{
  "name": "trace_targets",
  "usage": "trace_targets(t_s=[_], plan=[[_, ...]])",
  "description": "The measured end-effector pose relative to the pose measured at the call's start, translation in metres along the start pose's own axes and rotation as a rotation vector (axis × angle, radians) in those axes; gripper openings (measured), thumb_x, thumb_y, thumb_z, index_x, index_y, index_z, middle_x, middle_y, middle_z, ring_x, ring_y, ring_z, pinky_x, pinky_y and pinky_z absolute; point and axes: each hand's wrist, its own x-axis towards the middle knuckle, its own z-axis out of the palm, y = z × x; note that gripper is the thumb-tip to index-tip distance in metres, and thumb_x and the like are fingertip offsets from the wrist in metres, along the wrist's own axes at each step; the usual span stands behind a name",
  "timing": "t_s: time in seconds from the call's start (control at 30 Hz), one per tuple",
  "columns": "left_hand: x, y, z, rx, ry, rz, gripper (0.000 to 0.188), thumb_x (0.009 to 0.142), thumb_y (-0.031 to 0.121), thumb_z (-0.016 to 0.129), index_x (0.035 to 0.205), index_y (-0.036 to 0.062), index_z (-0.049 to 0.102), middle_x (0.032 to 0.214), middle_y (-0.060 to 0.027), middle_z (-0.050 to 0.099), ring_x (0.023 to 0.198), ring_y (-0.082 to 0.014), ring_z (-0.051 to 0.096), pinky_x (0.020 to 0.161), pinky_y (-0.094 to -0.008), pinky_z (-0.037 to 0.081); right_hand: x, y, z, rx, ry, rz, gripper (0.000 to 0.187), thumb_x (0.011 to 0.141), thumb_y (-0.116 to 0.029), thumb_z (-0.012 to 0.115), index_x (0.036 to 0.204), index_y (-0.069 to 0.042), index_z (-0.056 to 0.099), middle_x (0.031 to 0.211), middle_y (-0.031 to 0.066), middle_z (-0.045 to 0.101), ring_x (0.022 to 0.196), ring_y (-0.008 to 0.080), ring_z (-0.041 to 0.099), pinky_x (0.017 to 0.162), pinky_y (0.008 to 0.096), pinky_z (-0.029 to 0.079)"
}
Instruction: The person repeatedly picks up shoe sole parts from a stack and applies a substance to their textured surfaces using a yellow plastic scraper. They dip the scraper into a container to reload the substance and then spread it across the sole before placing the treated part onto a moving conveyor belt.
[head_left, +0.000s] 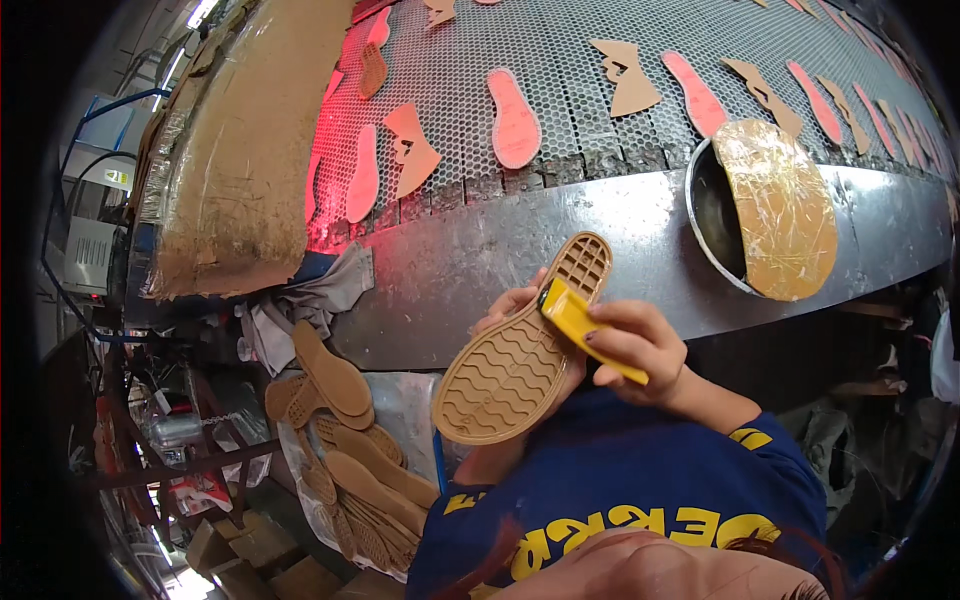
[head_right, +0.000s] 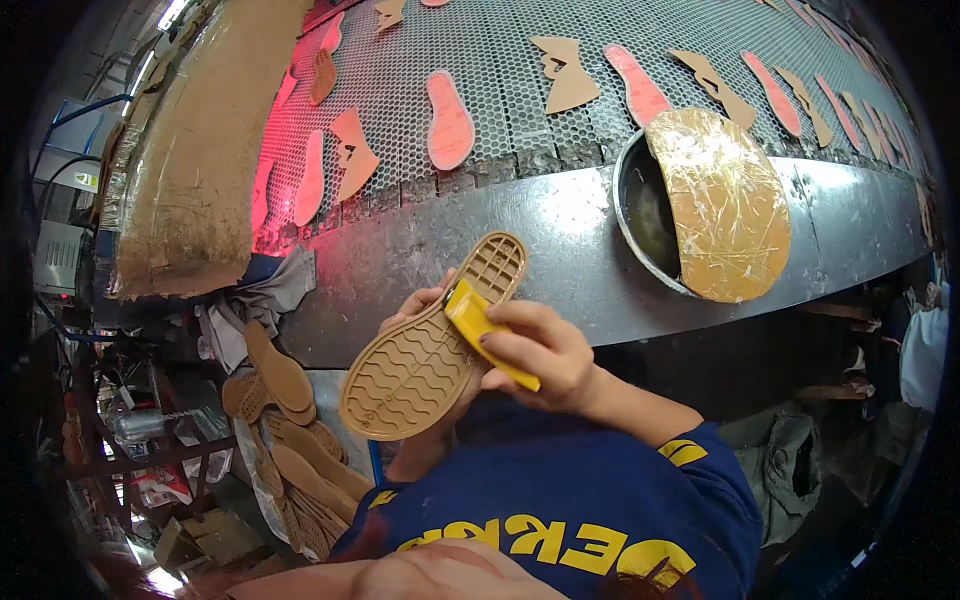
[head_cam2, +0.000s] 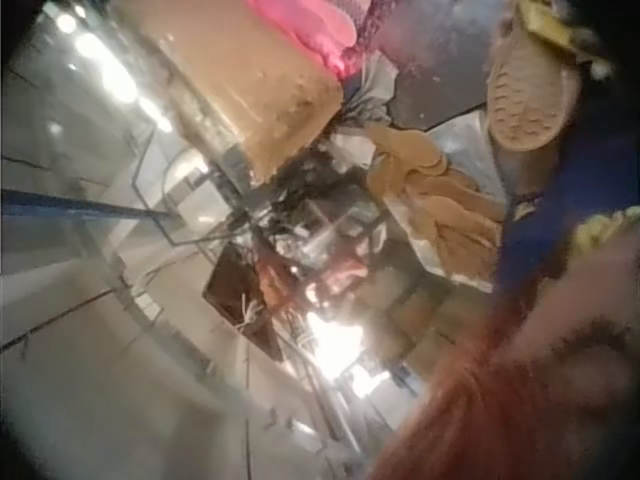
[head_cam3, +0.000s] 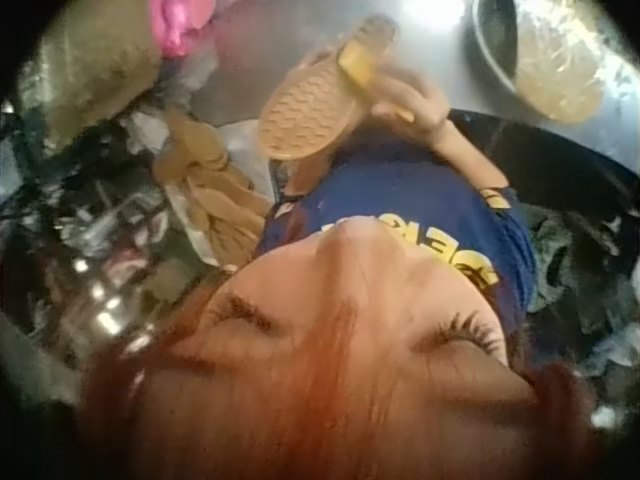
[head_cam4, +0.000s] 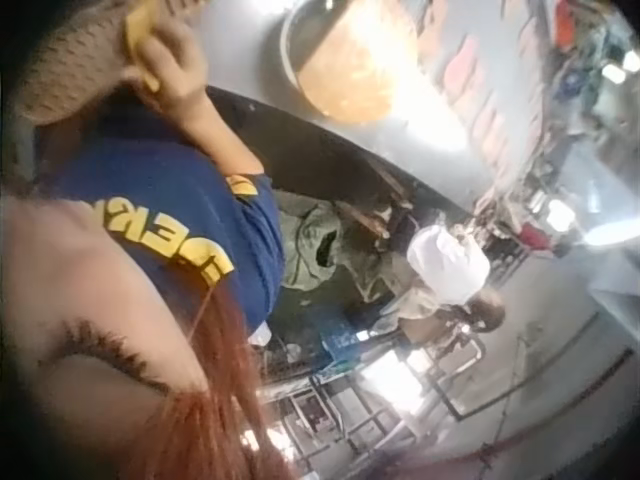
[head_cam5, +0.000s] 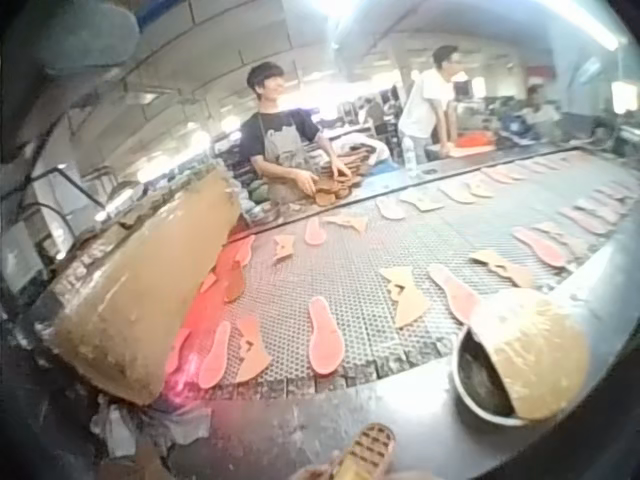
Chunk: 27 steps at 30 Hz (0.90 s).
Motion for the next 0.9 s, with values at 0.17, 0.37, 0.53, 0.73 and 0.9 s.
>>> trace_targets(t_s=[0.17,0.37,0.53,0.73,0.9], plan=[[0.012,-0.001,-0.008,-0.21,0.197,-0.251,0.036,0.098,0.021,0.049,0.128,0.0022,0.042,0.138,-0.0198,0.046,0.127,-0.033,0.049,0.105,-0.0438,0.045,0.004,-0.011,0.006,0.138,-0.038,-0.039,0.043,0.086,-0.038,0.069,0.102,0.002,0.065,0.108,0.0215,0.06,0.087,0.0291,0.065,0.073,0.0329,0.055],[0.014,0.002,0.003,-0.179,0.129,-0.143,0.039,0.101,0.028,0.039,0.127,-0.0009,0.042,0.141,-0.0213,0.044,0.126,-0.0321,0.049,0.105,-0.0427,0.045,0.006,-0.007,0.004,0.066,0.019,-0.074,0.039,0.082,-0.032,0.075,0.101,0.001,0.065,0.105,0.0214,0.06,0.075,0.0275,0.067,0.064,0.0311,0.055],[0.009,-0.004,0.021,0.418,0.184,-0.043,0.042,0.095,0.012,0.054,0.131,0.0033,0.037,0.142,-0.0216,0.04,0.13,-0.0319,0.044,0.108,-0.0441,0.04,0.0,-0.021,0.006,0.059,-0.025,-0.077,0.047,0.086,-0.04,0.067,0.105,0.003,0.064,0.11,0.0226,0.06,0.089,0.0282,0.065,0.084,0.0344,0.055],[0.014,-0.017,0.018,0.814,-0.016,0.265,0.073,0.077,0.005,0.074,0.133,0.0105,0.028,0.139,-0.0165,0.039,0.133,-0.0275,0.041,0.111,-0.0396,0.034,0.007,-0.024,0.004,0.146,0.004,-0.198,0.043,0.08,-0.037,0.075,0.099,0.001,0.066,0.106,0.0215,0.06,0.076,0.0262,0.066,0.067,0.0302,0.055],[0.014,-0.028,0.018,0.898,0.028,0.148,0.071,0.072,0.002,0.075,0.13,0.0041,0.033,0.133,-0.0146,0.047,0.126,-0.0214,0.048,0.108,-0.0347,0.037,0.011,-0.027,0.008,0.18,0.01,-0.275,0.042,0.076,-0.036,0.079,0.094,0.0,0.067,0.1,0.0205,0.062,0.065,0.0223,0.065,0.053,0.0268,0.052]])
